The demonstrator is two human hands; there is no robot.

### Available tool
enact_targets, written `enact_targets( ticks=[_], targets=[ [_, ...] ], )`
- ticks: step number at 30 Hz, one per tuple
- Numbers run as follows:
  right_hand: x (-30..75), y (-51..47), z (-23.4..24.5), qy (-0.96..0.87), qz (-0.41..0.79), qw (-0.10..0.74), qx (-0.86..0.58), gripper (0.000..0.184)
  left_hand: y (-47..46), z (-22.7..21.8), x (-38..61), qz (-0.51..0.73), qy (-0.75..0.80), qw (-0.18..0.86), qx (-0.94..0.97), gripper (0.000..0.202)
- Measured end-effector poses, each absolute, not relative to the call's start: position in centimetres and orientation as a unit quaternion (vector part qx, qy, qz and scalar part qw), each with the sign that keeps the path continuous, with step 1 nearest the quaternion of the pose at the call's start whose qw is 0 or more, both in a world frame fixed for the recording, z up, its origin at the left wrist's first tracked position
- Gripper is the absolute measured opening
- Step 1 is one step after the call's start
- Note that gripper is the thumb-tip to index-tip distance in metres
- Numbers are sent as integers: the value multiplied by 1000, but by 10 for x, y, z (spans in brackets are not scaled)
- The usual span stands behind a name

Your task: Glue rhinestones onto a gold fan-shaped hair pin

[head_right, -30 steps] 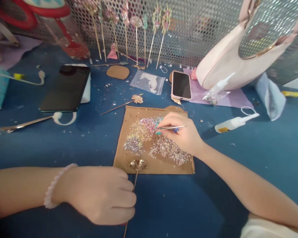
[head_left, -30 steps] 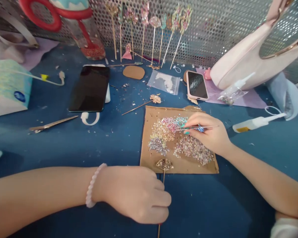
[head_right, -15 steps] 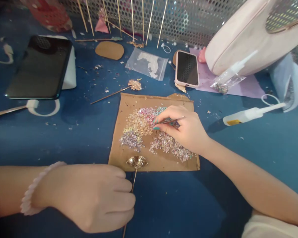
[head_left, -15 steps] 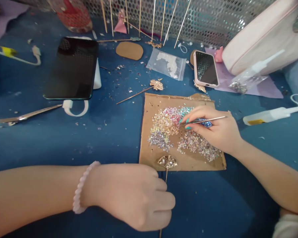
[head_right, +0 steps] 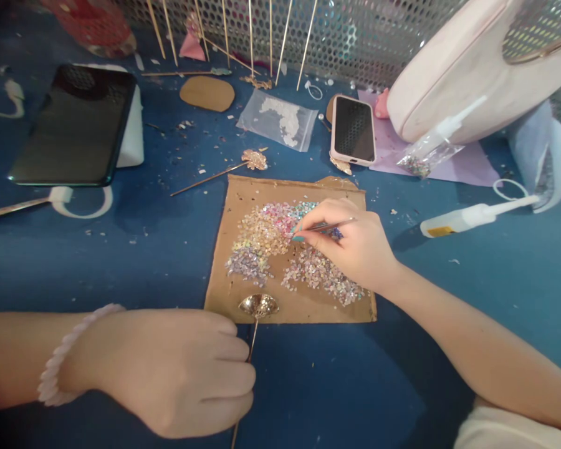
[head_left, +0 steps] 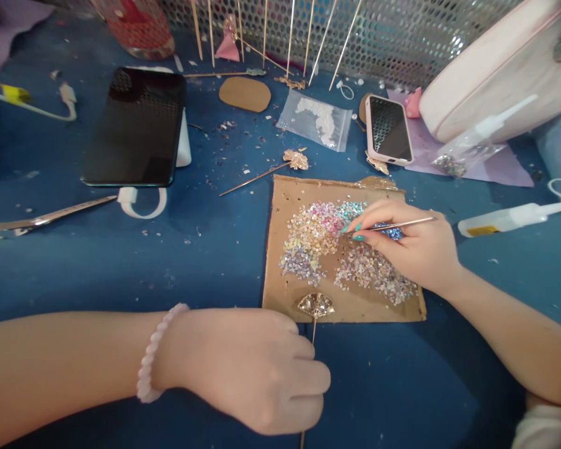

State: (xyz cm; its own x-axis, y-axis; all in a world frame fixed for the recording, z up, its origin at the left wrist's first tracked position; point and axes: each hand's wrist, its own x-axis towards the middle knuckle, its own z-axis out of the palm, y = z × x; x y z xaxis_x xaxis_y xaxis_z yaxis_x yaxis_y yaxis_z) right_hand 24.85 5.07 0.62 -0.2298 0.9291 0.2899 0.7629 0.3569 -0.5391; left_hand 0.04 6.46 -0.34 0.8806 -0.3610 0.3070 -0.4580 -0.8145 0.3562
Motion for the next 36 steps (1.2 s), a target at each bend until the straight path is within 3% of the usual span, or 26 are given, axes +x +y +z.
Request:
enact_targets(
  ticks=[14, 36],
  targets=[
    [252, 49, 6, -790, 101, 251, -551, 7, 64, -4, 0, 102, -219, 220, 945, 19],
    [246, 50, 6, -781, 134, 285, -539, 8, 65, -3, 2, 98, -219, 221, 945, 19]
  ],
)
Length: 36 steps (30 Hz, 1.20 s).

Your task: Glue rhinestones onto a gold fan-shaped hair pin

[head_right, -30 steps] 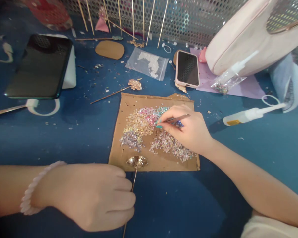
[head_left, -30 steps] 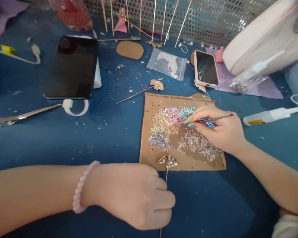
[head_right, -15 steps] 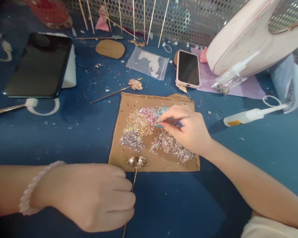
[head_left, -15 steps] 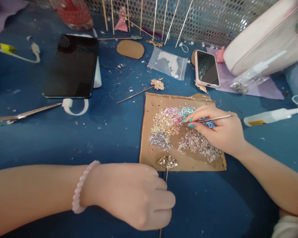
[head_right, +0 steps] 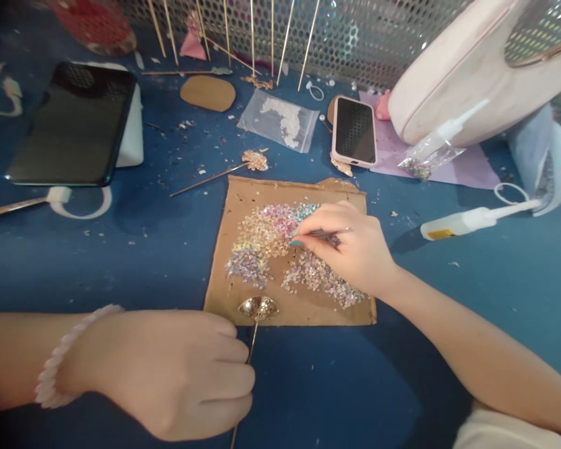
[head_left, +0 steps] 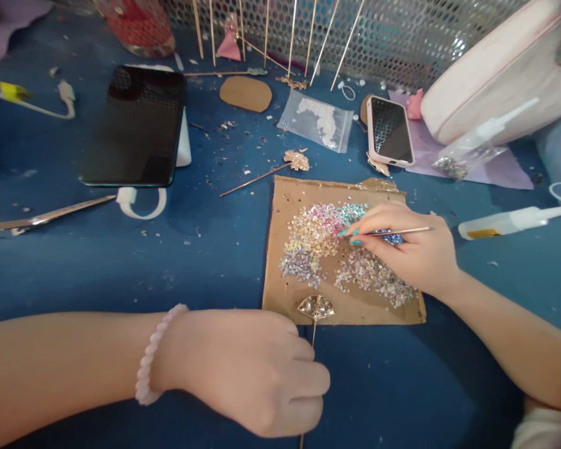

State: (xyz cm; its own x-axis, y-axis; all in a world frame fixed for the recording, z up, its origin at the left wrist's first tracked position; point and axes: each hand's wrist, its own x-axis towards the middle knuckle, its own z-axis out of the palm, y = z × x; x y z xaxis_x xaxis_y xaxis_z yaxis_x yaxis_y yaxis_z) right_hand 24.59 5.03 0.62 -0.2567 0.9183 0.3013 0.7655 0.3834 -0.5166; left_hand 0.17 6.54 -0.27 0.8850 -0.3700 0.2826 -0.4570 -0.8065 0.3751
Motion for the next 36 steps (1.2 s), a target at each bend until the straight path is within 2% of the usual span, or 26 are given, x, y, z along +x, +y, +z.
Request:
enact_targets(
  ticks=[11, 18, 21, 23, 26, 29, 32, 36],
  targets=[
    [248, 53, 3, -760, 126, 301, -562, 6, 65, -3, 1, 106, -216, 224, 944, 19],
    [252, 53, 8, -710, 286, 408, -497, 5, 63, -4, -1, 144, -203, 198, 948, 20],
    [251, 52, 10, -694, 346, 427, -465, 6, 63, -4, -2, 179, -209, 205, 939, 20],
    [250, 49, 10, -679, 391, 430, -449, 10, 64, -3, -3, 207, -206, 242, 925, 16],
    [246, 42, 9, -652, 459, 444, -409, 13, 71, -1, -3, 272, -157, 356, 880, 16],
    [236, 35, 12, -652, 487, 437, -382, 19, 78, 2, -4, 350, -14, 449, 822, 20],
    [221, 28, 20, -741, 404, 398, -359, 18, 78, 4, -5, 370, 82, 468, 798, 21],
    [202, 16, 26, -868, 120, 348, -333, 17, 70, 5, -5, 373, 49, 415, 828, 24]
  ],
)
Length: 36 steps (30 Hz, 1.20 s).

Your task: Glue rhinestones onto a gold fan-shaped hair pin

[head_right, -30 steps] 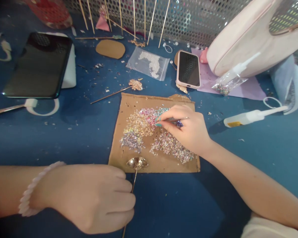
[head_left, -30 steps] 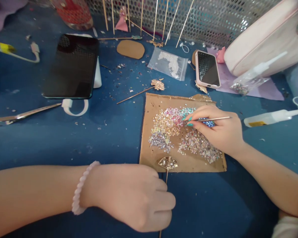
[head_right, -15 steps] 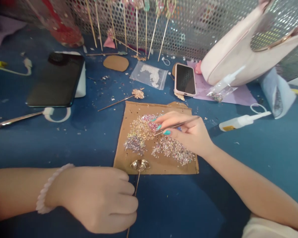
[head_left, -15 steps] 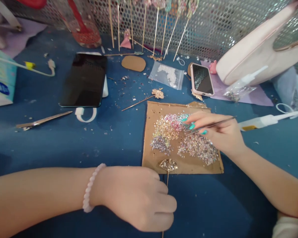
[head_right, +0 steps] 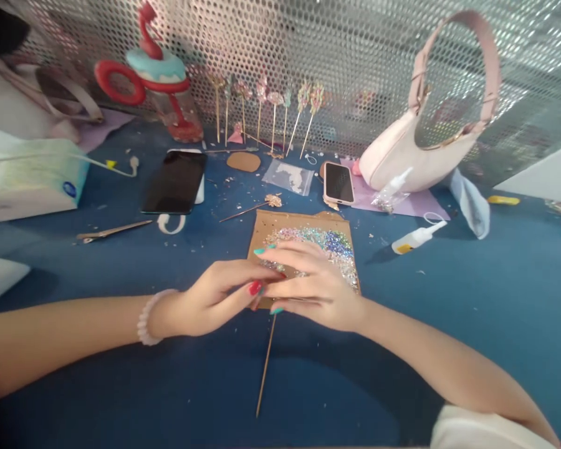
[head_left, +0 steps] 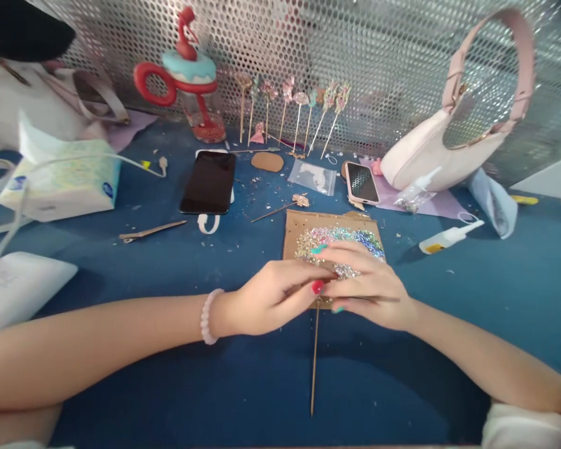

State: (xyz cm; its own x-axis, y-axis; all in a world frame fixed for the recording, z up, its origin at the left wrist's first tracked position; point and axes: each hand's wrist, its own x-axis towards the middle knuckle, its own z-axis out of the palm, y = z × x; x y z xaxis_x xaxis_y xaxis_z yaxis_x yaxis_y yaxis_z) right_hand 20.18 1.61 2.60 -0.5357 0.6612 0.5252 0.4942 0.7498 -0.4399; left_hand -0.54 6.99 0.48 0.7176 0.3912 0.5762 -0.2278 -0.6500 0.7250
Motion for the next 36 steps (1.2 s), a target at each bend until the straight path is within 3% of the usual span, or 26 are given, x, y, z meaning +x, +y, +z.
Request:
enact_targets(
  ticks=[5, 9, 14, 21, 29, 36],
  targets=[
    [191, 3, 30, -876, -110, 324, -339, 10, 69, 8, -7, 424, -6, 284, 860, 18],
    [190, 0, 33, -859, -206, 332, -331, 7, 74, 15, -8, 462, 1, 308, 831, 12],
    [189, 2, 29, -864, -223, 321, -319, 12, 81, 17, -6, 449, 48, 390, 802, 16],
    [187, 1, 19, -892, -270, 205, -299, 20, 83, 19, -6, 419, 69, 367, 827, 12],
    [191, 5, 21, -883, -300, 197, -303, 14, 88, 25, -7, 394, 62, 389, 830, 14],
    [195, 14, 20, -889, -279, 180, -315, 9, 104, 20, -10, 412, 101, 336, 841, 12]
  ],
)
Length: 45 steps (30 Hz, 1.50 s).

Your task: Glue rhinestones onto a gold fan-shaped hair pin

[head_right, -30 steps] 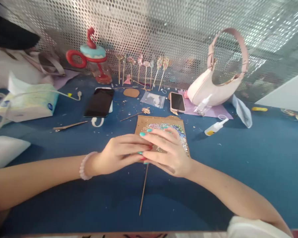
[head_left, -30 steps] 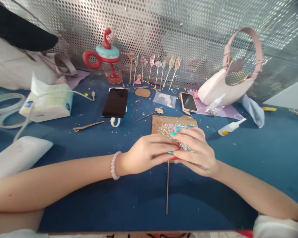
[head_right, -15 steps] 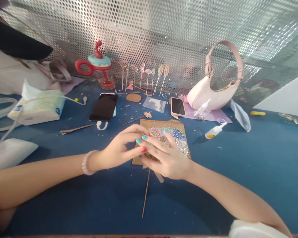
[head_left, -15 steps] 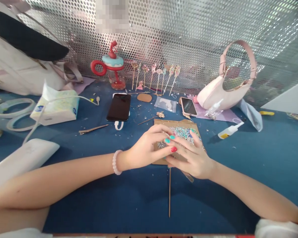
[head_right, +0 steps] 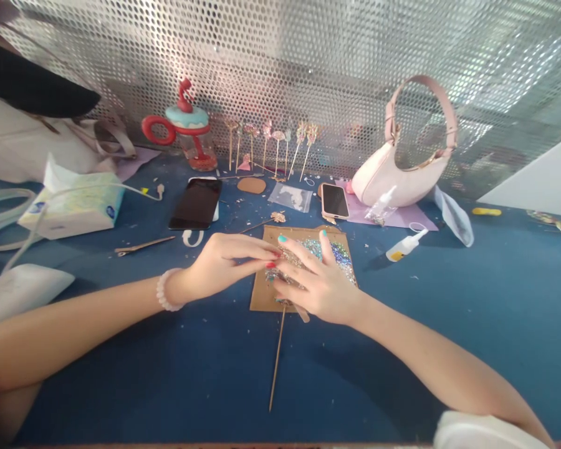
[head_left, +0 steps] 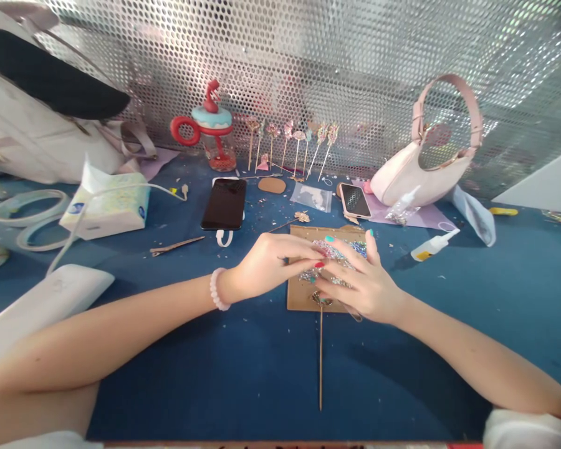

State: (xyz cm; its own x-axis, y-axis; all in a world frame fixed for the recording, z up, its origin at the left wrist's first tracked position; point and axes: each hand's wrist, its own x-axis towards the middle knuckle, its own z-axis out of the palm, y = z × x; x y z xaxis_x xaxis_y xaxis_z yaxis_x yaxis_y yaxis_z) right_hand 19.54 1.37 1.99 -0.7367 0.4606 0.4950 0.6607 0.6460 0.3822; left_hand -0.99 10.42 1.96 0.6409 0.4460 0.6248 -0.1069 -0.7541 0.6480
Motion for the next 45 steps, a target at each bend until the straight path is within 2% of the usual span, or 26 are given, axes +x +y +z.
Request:
enact_targets(
  ticks=[3, 7, 9, 16, 23, 25, 30, 34, 36, 38, 42, 45],
  targets=[
    [197, 15, 19, -890, -277, 171, -320, 9, 117, 16, -10, 416, 152, 333, 833, 18],
    [196, 14, 19, -892, -278, 156, -321, 9, 130, 15, -9, 390, 190, 347, 832, 55],
    [195, 13, 19, -894, -271, 153, -323, 9, 130, 16, -9, 369, 164, 352, 844, 65],
    [194, 13, 18, -904, -223, 154, -331, 11, 115, 20, -7, 295, 7, 319, 901, 37],
    [191, 7, 15, -917, -206, 140, -311, 14, 117, 20, -12, 315, 22, 309, 897, 41],
    [190, 6, 18, -925, -147, 161, -310, 16, 115, 21, -13, 331, 29, 322, 886, 40],
    [186, 3, 31, -918, 122, 237, -295, 19, 107, 20, -12, 364, 50, 370, 853, 40],
    [189, 0, 36, -896, 221, 251, -293, 20, 100, 22, -12, 362, 70, 397, 840, 42],
    [192, -1, 36, -874, 278, 257, -305, 27, 98, 24, -13, 359, 78, 403, 838, 43],
    [196, 0, 34, -860, 308, 256, -317, 37, 97, 25, -13, 357, 83, 405, 838, 43],
    [198, 5, 30, -861, 285, 244, -343, 43, 98, 25, -12, 350, 87, 407, 839, 41],
    [197, 8, 28, -835, 313, 275, -358, 57, 101, 18, -10, 354, 99, 398, 841, 34]
  ],
)
